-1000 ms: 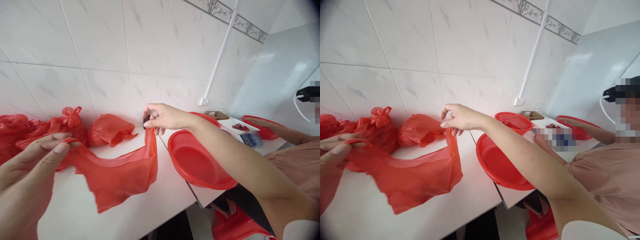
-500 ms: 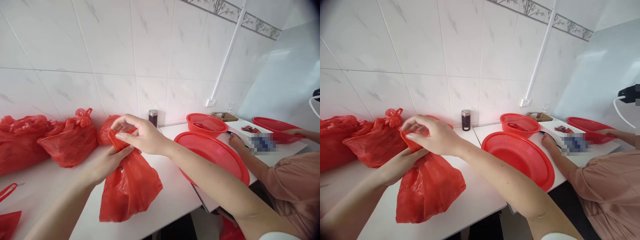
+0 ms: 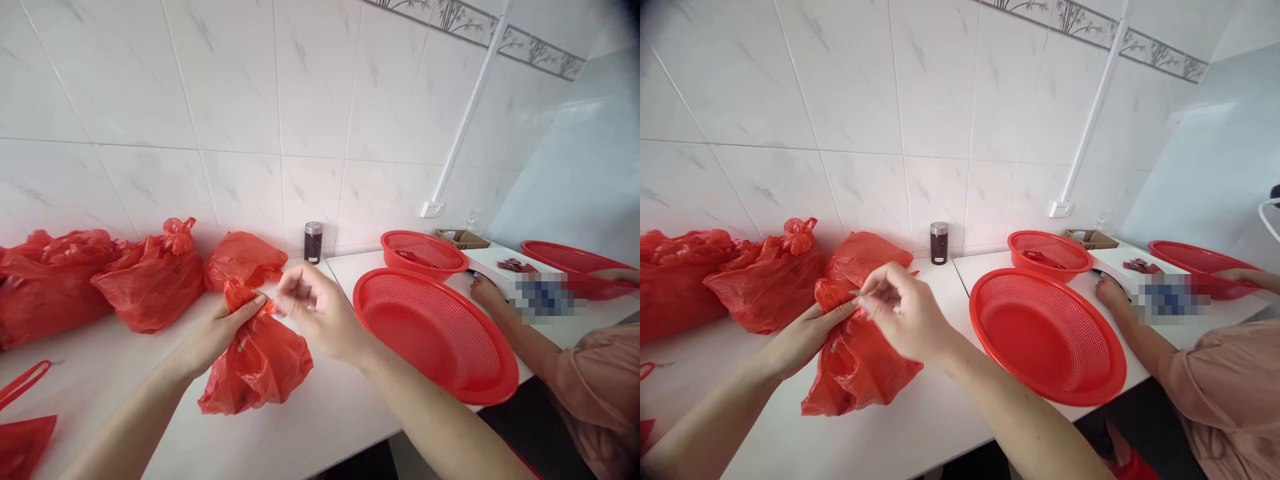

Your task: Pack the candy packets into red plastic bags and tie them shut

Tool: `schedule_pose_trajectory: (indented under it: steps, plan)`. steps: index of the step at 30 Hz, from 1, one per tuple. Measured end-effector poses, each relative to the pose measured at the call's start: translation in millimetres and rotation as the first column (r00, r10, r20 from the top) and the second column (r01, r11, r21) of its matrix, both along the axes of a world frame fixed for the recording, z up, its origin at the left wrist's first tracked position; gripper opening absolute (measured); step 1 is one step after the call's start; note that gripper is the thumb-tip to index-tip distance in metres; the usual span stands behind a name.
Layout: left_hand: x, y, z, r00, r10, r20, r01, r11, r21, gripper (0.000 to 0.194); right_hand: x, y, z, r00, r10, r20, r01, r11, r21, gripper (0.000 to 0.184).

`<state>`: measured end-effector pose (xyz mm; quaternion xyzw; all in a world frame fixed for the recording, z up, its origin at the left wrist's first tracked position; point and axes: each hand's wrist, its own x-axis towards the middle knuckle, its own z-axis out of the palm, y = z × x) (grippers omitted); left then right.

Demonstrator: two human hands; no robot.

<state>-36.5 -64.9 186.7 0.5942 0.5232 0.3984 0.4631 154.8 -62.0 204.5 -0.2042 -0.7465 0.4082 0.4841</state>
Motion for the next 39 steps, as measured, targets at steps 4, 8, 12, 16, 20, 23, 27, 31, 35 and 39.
schedule_pose_trajectory:
  steps: [4, 8, 12, 16, 20, 23, 27, 31, 35, 39]
  plan:
    - [-6.6, -0.5, 1.2, 0.990, -0.122, -0.076, 0.127, 0.990, 0.056, 0.033, -3.4, -4.4, -10.6, 1.000, 0.029, -0.008, -0.029, 0.998, 0.049, 0.010]
    - [-7.8, 0.4, 1.9, 0.961, -0.236, -0.145, 0.243, 0.969, 0.033, 0.029, -8.4, 18.0, -38.7, 0.997, -0.059, -0.046, 0.050, 0.983, -0.177, 0.027]
    - [-8.2, 3.5, 2.6, 0.892, -0.398, -0.216, 0.406, 0.914, -0.005, 0.016, -9.6, 28.6, -60.6, 0.997, -0.018, 0.071, 0.039, 0.951, -0.306, 0.035]
    - [-4.6, 8.0, -15.3, 0.873, -0.277, -0.401, 0.366, 0.917, 0.162, 0.015, -9.9, 28.1, -70.7, 1.000, 0.001, 0.031, 0.014, 0.887, -0.461, 0.026]
    - [5.3, 11.8, -40.6, 0.878, 0.157, -0.453, 0.159, 0.796, 0.584, 0.022, -11.6, 29.3, -78.5, 0.975, 0.162, -0.151, -0.220, 0.792, -0.569, 0.024]
    - [10.8, 14.2, -45.5, 0.888, 0.198, -0.415, 0.135, 0.750, 0.647, 0.024, -10.9, 30.2, -81.8, 0.953, 0.196, -0.230, -0.294, 0.775, -0.560, 0.022]
    - [6.8, 14.4, -42.8, 0.896, 0.006, -0.443, 0.215, 0.869, 0.446, 0.031, -9.4, 24.9, -84.3, 0.995, 0.050, -0.081, -0.083, 0.877, -0.474, 0.028]
    - [-16.4, 5.3, -63.9, 0.938, 0.031, -0.346, 0.036, 0.982, 0.186, 0.038, -7.7, 15.5, -98.9, 0.979, -0.193, 0.061, 0.202, 0.908, -0.366, 0.034]
    - [-55.5, -15.4, -112.7, 0.903, 0.279, -0.326, -0.236, 0.958, 0.165, 0.046, 2.6, 15.9, -130.8, 0.946, -0.315, 0.080, 0.320, 0.859, -0.400, 0.034]
    - [-74.9, -31.9, -159.9, 0.847, 0.420, -0.325, -0.394, 0.908, 0.145, 0.050, 12.1, 23.1, -160.0, 0.894, -0.415, 0.170, 0.448, 0.800, -0.399, 0.035]
